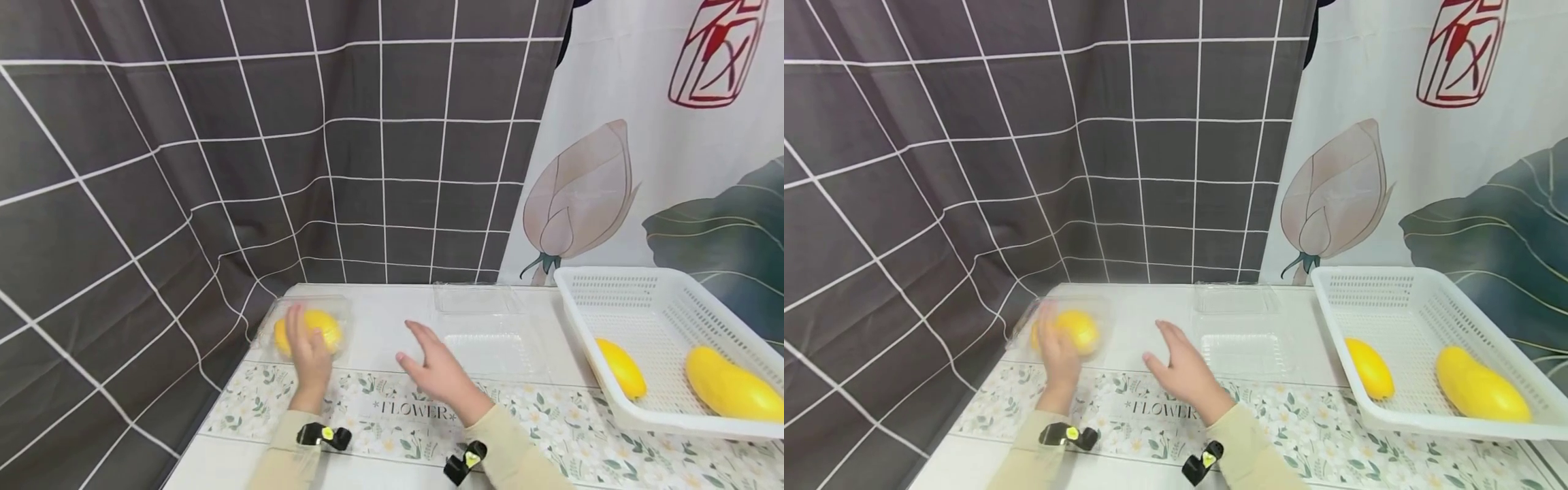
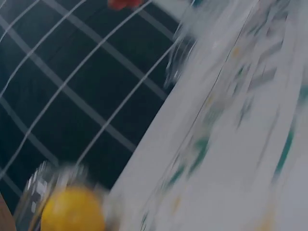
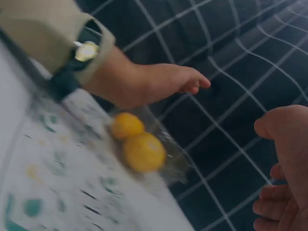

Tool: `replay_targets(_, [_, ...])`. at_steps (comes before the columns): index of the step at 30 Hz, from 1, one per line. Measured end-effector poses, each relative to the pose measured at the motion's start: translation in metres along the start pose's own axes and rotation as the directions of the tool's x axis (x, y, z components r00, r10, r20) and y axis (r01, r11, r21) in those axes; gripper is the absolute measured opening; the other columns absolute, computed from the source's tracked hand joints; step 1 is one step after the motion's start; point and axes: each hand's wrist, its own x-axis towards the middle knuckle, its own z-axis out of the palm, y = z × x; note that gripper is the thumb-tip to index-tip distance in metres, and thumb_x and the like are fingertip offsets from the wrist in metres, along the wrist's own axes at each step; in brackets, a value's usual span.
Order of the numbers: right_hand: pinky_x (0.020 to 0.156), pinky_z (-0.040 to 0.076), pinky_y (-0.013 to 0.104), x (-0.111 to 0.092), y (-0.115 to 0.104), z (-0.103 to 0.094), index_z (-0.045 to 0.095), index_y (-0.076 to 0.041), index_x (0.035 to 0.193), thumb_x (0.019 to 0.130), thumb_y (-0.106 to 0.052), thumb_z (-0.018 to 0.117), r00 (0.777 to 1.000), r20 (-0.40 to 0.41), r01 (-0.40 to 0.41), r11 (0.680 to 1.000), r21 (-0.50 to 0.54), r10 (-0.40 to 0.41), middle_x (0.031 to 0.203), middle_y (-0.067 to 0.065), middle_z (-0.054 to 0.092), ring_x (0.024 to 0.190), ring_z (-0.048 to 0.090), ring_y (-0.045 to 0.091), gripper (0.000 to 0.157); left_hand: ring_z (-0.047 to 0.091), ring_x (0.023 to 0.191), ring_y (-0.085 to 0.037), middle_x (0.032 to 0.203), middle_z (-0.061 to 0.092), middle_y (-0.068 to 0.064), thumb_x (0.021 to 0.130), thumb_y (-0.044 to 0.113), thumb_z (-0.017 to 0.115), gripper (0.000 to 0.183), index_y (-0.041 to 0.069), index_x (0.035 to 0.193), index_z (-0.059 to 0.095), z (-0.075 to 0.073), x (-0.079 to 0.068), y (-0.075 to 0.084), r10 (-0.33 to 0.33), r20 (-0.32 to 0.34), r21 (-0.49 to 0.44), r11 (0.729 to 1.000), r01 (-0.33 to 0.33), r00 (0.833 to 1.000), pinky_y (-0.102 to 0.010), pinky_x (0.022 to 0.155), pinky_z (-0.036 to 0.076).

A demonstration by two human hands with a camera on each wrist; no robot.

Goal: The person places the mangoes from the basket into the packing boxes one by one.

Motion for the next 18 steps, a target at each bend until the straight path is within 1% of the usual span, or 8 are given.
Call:
replay_targets(3, [0.104,0.026,0.049,0.005,0.013,-0.025,0.025,-0.026,0.145,0.089,-0.052,0.049,0.997,-0.074,0.019,0.999,0.033,-0.016,0.148,0.001,0.027,0.132,0.029,0.026,0.067,0.010,0.138,-0.024,0.152,0.011,0.002,0.090,0.005,0.041,0.058,0.016,0.145,0.027,0.024,-0.006,0.021,0.008,0.178,-0.019,1.000,-0.004,0.984,-0.049,0.110,0.010])
replay_targets(5, [0.103,0.025,0.055,0.007,0.025,-0.041,0.021,-0.031,0.146,0.088,-0.050,0.052,0.993,-0.114,0.024,0.999,0.037,-0.020,0.149,0.000,0.023,0.133,0.026,0.028,0.068,0.005,0.139,-0.024,0.153,0.004,0.004,0.095,0.014,0.040,0.057,0.023,0.147,0.020,0.038,-0.012,0.033,-0.023,0.292,-0.009,1.000,0.027,0.956,-0.054,0.108,0.010])
replay_targets(7, [0.101,0.023,0.061,0.008,0.040,-0.057,0.017,-0.034,0.146,0.088,-0.049,0.054,0.988,-0.151,0.020,1.000,0.022,-0.017,0.151,0.000,0.017,0.135,0.021,0.030,0.071,0.001,0.139,-0.024,0.153,-0.003,0.006,0.097,0.024,0.038,0.057,0.030,0.148,0.013,0.052,-0.019,0.044,-0.074,0.395,0.012,0.997,0.076,0.916,-0.059,0.105,0.012])
replay_targets(9, [0.099,0.019,0.066,0.007,0.056,-0.072,0.013,-0.034,0.147,0.087,-0.048,0.056,0.983,-0.182,0.002,1.000,-0.006,-0.003,0.152,0.004,0.012,0.136,0.015,0.035,0.075,-0.001,0.139,-0.025,0.153,-0.007,0.007,0.098,0.035,0.036,0.057,0.035,0.147,0.007,0.064,-0.027,0.054,-0.129,0.482,0.035,0.991,0.129,0.867,-0.061,0.104,0.013])
replay_targets(11, [0.098,0.014,0.069,0.005,0.073,-0.085,0.009,-0.033,0.148,0.087,-0.051,0.055,0.978,-0.205,-0.052,0.997,-0.056,0.040,0.152,0.010,0.008,0.135,0.011,0.040,0.078,-0.002,0.138,-0.025,0.152,-0.009,0.005,0.098,0.043,0.034,0.058,0.036,0.147,0.004,0.076,-0.035,0.063,-0.168,0.546,0.032,0.983,0.180,0.820,-0.062,0.103,0.014])
replay_targets(14, [0.098,0.005,0.070,0.000,0.098,-0.099,0.005,-0.026,0.149,0.088,-0.056,0.047,0.967,-0.206,-0.177,0.979,-0.104,0.153,0.150,0.022,0.007,0.134,0.008,0.046,0.079,-0.001,0.138,-0.026,0.152,-0.009,0.004,0.096,0.050,0.028,0.060,0.037,0.147,0.000,0.093,-0.045,0.074,-0.202,0.621,-0.014,0.963,0.268,0.757,-0.061,0.104,0.011])
replay_targets(16, [0.098,0.001,0.070,-0.005,0.110,-0.108,0.001,-0.022,0.149,0.090,-0.061,0.038,0.951,-0.177,-0.276,0.954,-0.116,0.254,0.149,0.027,0.005,0.133,0.006,0.047,0.080,-0.001,0.138,-0.025,0.152,-0.008,0.004,0.096,0.051,0.025,0.059,0.037,0.146,-0.002,0.099,-0.051,0.086,-0.218,0.666,-0.061,0.937,0.344,0.713,-0.060,0.105,0.009])
replay_targets(18, [0.098,-0.002,0.069,-0.008,0.119,-0.115,-0.003,-0.017,0.148,0.091,-0.063,0.028,0.930,-0.139,-0.355,0.929,-0.105,0.339,0.147,0.030,0.005,0.133,0.004,0.047,0.080,-0.001,0.139,-0.024,0.153,-0.006,0.002,0.096,0.052,0.022,0.059,0.035,0.147,-0.003,0.109,-0.058,0.090,-0.210,0.697,-0.106,0.915,0.389,0.685,-0.058,0.106,0.007])
